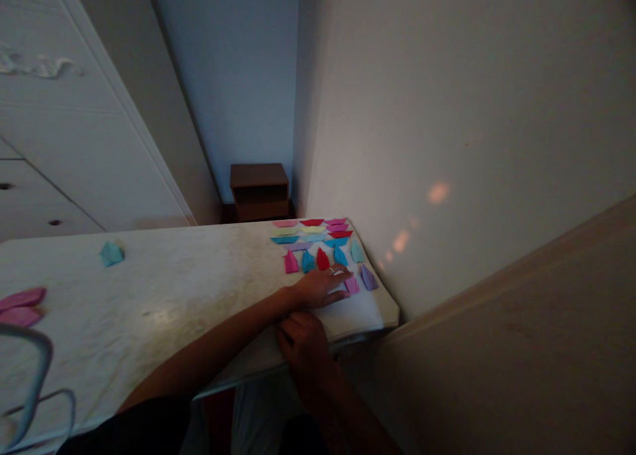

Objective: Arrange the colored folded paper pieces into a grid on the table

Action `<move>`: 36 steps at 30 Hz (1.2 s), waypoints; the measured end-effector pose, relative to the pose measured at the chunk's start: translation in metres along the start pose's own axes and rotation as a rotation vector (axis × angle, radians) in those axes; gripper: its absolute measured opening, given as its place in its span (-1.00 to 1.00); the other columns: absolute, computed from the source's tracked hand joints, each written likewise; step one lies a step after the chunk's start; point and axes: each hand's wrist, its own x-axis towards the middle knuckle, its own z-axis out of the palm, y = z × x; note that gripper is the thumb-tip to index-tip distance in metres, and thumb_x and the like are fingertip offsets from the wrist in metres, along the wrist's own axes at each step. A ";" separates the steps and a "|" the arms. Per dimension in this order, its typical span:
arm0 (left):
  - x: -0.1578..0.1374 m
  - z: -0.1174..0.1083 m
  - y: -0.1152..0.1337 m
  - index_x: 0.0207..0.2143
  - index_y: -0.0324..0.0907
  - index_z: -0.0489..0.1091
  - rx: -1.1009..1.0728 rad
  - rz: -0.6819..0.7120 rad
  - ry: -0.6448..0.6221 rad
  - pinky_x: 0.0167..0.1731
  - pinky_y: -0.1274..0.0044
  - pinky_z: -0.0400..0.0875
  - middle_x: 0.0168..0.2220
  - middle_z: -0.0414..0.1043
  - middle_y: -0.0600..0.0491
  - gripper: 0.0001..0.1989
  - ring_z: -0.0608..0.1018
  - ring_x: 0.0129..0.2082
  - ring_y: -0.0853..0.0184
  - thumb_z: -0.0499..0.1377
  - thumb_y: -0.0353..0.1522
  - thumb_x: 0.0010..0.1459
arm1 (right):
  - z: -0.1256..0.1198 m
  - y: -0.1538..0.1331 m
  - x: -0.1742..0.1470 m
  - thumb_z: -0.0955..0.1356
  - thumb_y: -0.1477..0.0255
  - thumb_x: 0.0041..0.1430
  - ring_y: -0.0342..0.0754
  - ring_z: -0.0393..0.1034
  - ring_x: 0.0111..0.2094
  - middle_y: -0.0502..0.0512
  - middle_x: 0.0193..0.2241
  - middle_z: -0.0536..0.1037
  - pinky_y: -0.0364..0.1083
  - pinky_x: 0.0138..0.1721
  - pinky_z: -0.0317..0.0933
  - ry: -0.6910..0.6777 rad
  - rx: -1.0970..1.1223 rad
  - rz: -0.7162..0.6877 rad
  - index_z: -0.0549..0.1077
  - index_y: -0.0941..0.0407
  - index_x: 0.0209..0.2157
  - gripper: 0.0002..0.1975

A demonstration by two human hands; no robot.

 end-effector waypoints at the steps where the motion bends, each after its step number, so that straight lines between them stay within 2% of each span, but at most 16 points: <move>1: -0.003 -0.001 0.000 0.21 -0.14 0.17 -0.024 -0.031 0.029 -0.15 0.45 0.38 0.18 0.21 -0.14 -0.49 0.47 -0.03 0.19 -0.04 -0.13 0.29 | -0.001 -0.001 0.001 0.28 0.51 0.17 -0.11 0.27 -0.42 0.03 -0.51 0.41 -0.11 -0.34 0.09 0.003 0.006 0.000 0.38 0.12 -0.49 -0.84; 4: -0.010 -0.002 -0.001 0.18 -0.13 0.20 -0.029 -0.073 0.090 -0.17 0.45 0.39 0.17 0.23 -0.12 -0.53 0.50 -0.10 0.24 -0.07 -0.15 0.31 | -0.002 -0.002 0.002 0.28 0.52 0.17 -0.11 0.26 -0.43 0.03 -0.52 0.40 -0.11 -0.35 0.08 0.012 0.005 -0.001 0.37 0.13 -0.51 -0.83; 8: -0.011 0.000 -0.002 0.16 -0.12 0.24 0.077 0.072 0.019 -0.13 0.43 0.37 0.19 0.24 -0.08 -0.58 0.47 0.00 0.19 -0.06 -0.21 0.31 | -0.002 -0.002 0.002 0.27 0.52 0.16 -0.11 0.25 -0.45 0.03 -0.54 0.38 -0.10 -0.39 0.06 0.026 -0.017 -0.005 0.36 0.13 -0.53 -0.81; 12: -0.003 0.004 -0.002 0.12 -0.15 0.30 0.178 0.192 -0.058 -0.26 0.46 0.39 0.17 0.27 -0.11 -0.58 0.53 -0.14 0.21 -0.04 -0.20 0.30 | 0.000 -0.001 0.001 0.26 0.51 0.16 -0.11 0.26 -0.46 0.04 -0.55 0.38 -0.10 -0.39 0.05 0.077 -0.029 -0.008 0.36 0.12 -0.54 -0.80; 16: 0.005 0.007 -0.002 0.11 -0.17 0.30 0.302 0.199 -0.073 -0.41 0.49 0.36 0.13 0.32 -0.11 -0.57 0.56 -0.27 0.26 -0.06 -0.18 0.31 | 0.001 -0.001 0.001 0.26 0.53 0.14 -0.11 0.26 -0.44 0.03 -0.54 0.38 -0.10 -0.38 0.05 0.093 -0.027 -0.005 0.34 0.13 -0.54 -0.82; 20: 0.007 0.012 -0.006 0.08 -0.17 0.31 0.383 0.214 -0.064 -0.44 0.51 0.36 0.12 0.34 -0.08 -0.58 0.57 -0.33 0.32 -0.10 -0.18 0.33 | 0.002 -0.001 0.001 0.26 0.54 0.14 -0.11 0.26 -0.43 0.03 -0.53 0.38 -0.10 -0.37 0.04 0.077 -0.025 -0.006 0.33 0.12 -0.54 -0.82; 25: 0.003 0.015 -0.009 0.05 -0.17 0.34 0.361 0.206 0.019 -0.41 0.49 0.38 0.13 0.33 -0.06 -0.60 0.57 -0.29 0.30 -0.10 -0.20 0.33 | -0.001 -0.003 0.002 0.28 0.55 0.12 -0.13 0.23 -0.47 0.01 -0.56 0.36 -0.10 -0.40 0.00 0.081 -0.032 -0.009 0.30 0.13 -0.56 -0.82; 30: -0.013 0.004 -0.007 -0.04 -0.19 0.39 0.163 0.206 0.187 -0.30 0.55 0.37 0.01 0.44 -0.05 -0.68 0.53 -0.11 0.31 -0.05 -0.26 0.32 | -0.003 -0.004 0.002 0.28 0.54 0.14 -0.12 0.25 -0.46 0.03 -0.54 0.38 -0.11 -0.38 0.02 0.044 -0.038 -0.022 0.34 0.14 -0.54 -0.82; 36: -0.057 -0.019 -0.009 -0.18 -0.19 0.44 0.067 -0.010 0.306 -0.36 0.58 0.32 -0.23 0.50 -0.01 -0.75 0.52 -0.31 0.37 -0.02 -0.35 0.27 | -0.002 -0.003 0.003 0.27 0.52 0.17 -0.09 0.32 -0.39 0.06 -0.49 0.46 -0.11 -0.28 0.13 0.010 -0.002 -0.002 0.43 0.12 -0.46 -0.84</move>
